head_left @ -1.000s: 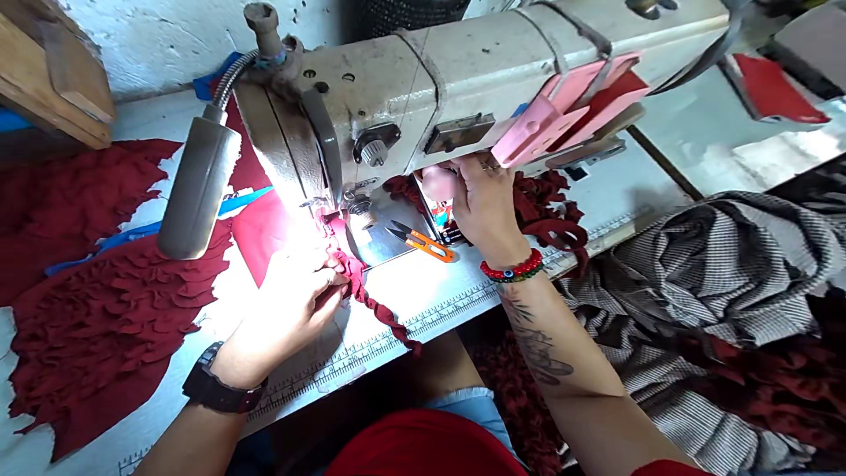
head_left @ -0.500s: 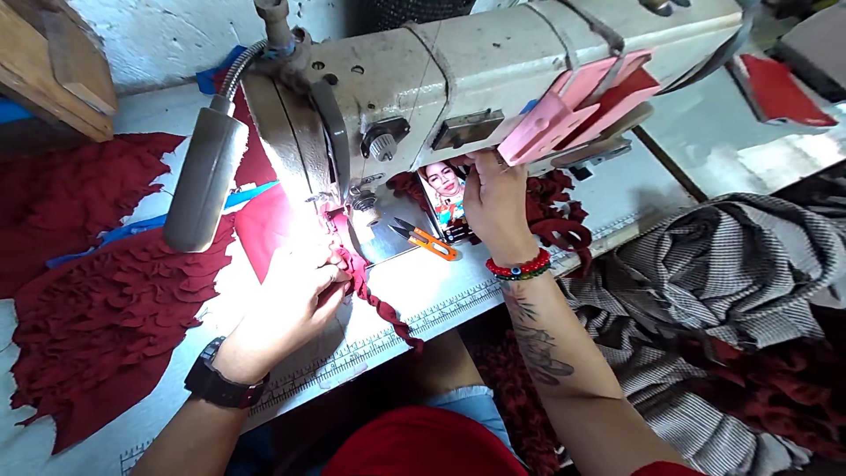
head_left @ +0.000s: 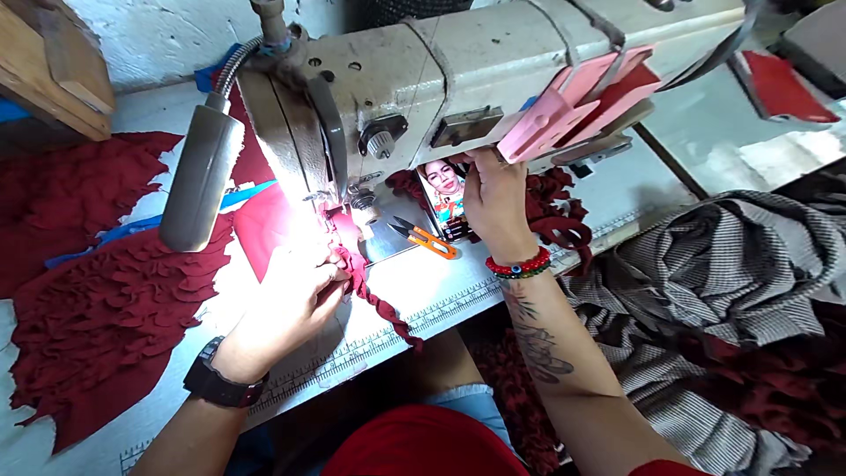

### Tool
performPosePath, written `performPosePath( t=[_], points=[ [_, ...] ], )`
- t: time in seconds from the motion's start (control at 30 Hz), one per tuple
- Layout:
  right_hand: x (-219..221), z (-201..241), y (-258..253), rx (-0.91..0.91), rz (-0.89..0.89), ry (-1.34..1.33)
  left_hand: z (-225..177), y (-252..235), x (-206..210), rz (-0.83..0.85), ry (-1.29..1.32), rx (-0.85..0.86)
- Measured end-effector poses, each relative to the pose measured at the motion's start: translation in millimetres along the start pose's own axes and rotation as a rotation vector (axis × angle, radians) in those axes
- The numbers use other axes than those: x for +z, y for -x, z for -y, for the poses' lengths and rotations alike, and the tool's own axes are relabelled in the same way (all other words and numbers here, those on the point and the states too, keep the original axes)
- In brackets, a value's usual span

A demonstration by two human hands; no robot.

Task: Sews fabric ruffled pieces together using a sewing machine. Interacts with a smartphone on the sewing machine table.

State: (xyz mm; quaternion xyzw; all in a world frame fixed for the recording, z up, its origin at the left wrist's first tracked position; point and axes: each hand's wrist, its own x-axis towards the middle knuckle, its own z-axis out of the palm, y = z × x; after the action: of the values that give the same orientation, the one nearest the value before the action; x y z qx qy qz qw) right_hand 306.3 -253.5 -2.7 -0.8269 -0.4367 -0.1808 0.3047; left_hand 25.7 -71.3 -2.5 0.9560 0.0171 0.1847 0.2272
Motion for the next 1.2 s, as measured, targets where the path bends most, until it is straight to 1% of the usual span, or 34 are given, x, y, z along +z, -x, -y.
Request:
performPosePath(
  t=[1.2],
  points=[
    [-1.8, 3.6, 1.3, -0.002, 0.016, -0.003, -1.2, 0.2, -0.5, 0.010, 0.003, -0.021]
  ],
)
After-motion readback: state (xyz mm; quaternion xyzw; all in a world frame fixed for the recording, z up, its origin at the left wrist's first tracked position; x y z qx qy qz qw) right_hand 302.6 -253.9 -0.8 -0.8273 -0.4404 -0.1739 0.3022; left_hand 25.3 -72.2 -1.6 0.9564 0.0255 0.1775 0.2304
